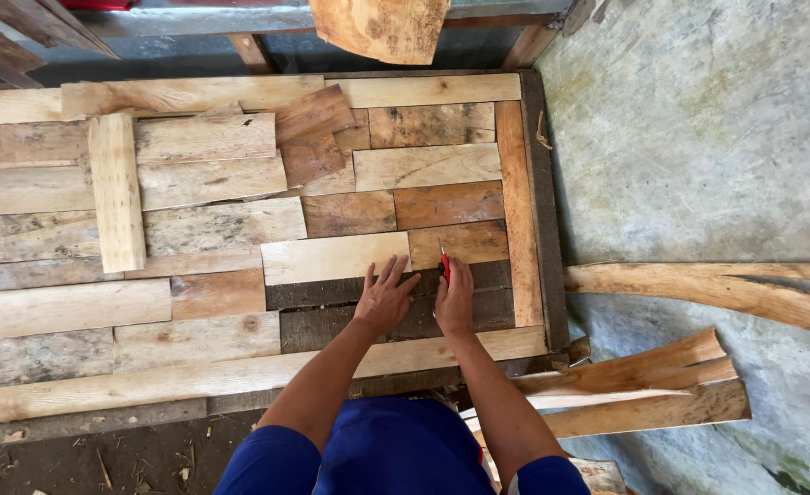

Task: Measure and fit small wooden planks into a larger panel assembly.

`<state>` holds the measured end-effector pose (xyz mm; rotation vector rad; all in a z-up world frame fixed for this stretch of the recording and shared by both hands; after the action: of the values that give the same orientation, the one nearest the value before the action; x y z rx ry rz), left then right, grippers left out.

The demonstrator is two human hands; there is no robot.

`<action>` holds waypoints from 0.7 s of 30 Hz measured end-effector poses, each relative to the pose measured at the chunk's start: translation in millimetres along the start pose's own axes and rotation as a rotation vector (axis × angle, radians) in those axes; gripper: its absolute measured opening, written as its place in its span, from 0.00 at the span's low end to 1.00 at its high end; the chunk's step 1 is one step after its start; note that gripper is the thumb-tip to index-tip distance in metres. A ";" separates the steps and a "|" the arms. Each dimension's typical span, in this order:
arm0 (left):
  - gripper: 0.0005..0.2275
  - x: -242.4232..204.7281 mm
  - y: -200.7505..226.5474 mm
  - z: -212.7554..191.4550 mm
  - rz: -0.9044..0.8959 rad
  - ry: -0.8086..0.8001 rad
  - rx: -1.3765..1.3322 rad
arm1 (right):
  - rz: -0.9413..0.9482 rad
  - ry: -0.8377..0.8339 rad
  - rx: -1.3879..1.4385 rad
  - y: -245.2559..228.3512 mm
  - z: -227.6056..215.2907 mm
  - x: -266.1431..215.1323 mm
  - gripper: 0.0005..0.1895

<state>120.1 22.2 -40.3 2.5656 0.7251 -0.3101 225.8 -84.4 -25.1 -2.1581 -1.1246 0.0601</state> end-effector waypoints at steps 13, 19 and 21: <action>0.07 -52.7 -66.8 -54.0 -0.160 0.338 -0.326 | -0.078 0.131 0.002 -25.3 -18.7 2.6 0.23; 0.06 -83.3 -108.2 -65.5 -0.273 0.411 -0.311 | -0.073 0.069 0.011 -51.1 -0.7 3.0 0.21; 0.07 -91.8 -124.5 -61.8 -0.294 0.391 -0.339 | -0.080 0.053 0.078 -60.7 9.0 4.2 0.19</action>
<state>-18.5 106.1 -1.4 2.2125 1.1881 0.2189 182.6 -53.0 5.3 -2.0325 -1.1578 0.0112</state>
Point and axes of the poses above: each hand's wrist, its own x-axis towards the middle knuckle, its own z-axis out of the palm, y = z × x, the point moved 10 cm from there along x, towards the middle knuckle, and after that the axes turned 15 degrees about -z, right-handed, at the moved point
